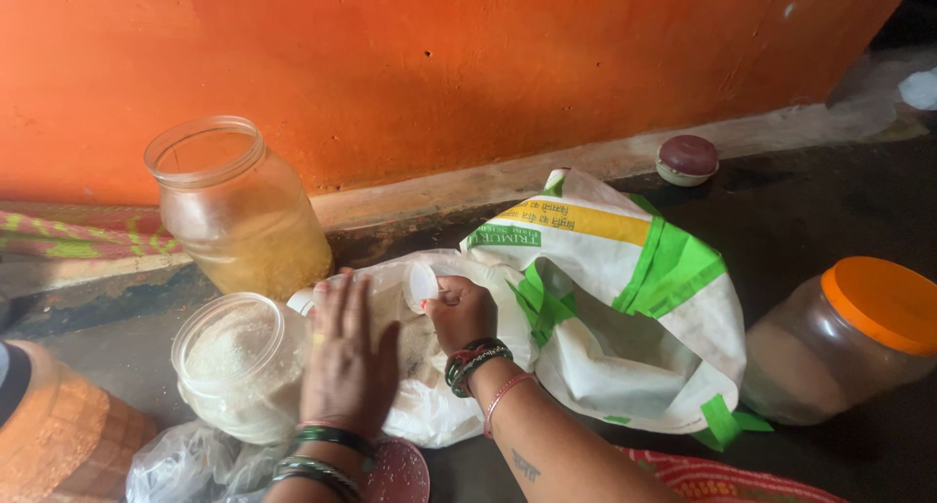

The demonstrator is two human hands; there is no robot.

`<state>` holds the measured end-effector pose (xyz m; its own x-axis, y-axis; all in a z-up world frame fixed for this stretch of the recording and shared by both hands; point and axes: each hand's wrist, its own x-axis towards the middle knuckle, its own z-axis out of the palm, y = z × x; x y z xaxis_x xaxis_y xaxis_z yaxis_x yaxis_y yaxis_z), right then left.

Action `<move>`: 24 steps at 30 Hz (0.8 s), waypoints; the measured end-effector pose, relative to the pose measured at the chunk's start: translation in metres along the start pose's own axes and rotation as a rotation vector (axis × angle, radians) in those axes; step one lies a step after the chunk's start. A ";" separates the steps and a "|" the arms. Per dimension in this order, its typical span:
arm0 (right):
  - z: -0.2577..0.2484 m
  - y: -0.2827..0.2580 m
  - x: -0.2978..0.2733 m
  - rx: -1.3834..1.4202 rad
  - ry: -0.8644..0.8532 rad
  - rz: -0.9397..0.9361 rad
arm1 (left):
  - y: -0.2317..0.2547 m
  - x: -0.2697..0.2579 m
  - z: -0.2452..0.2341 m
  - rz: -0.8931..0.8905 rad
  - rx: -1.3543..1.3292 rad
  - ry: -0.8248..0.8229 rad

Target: The person sits on the floor and repeatedly scoops white grains from a plastic bag using a small cup, then pours them into a clear plastic jar. The process is repeated multiple times to transfer the contents.

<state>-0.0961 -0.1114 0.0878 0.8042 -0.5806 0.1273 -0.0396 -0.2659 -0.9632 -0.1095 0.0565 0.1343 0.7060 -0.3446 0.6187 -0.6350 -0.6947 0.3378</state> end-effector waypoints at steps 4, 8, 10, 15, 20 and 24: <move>-0.006 0.006 0.006 -0.074 0.027 0.033 | 0.008 -0.009 0.051 -0.349 -0.306 -0.064; -0.006 0.015 0.006 -0.128 -0.038 0.017 | -0.015 -0.023 0.088 -0.892 -0.439 -0.170; -0.002 0.019 0.005 -0.190 -0.066 -0.006 | -0.033 -0.031 0.101 -1.005 -0.476 -0.184; 0.003 0.026 0.000 -0.379 -0.119 -0.059 | -0.063 -0.047 0.127 -1.049 -0.504 -0.178; 0.004 0.028 -0.013 -0.555 -0.145 -0.140 | -0.061 -0.046 0.132 -1.015 -0.378 -0.302; 0.004 0.029 -0.016 -0.513 -0.169 -0.257 | -0.049 -0.041 0.122 -1.040 -0.390 -0.321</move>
<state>-0.1079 -0.1072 0.0567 0.9073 -0.3297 0.2611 -0.0790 -0.7434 -0.6642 -0.0685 0.0276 0.0059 0.9562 0.0961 -0.2765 0.2855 -0.5140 0.8089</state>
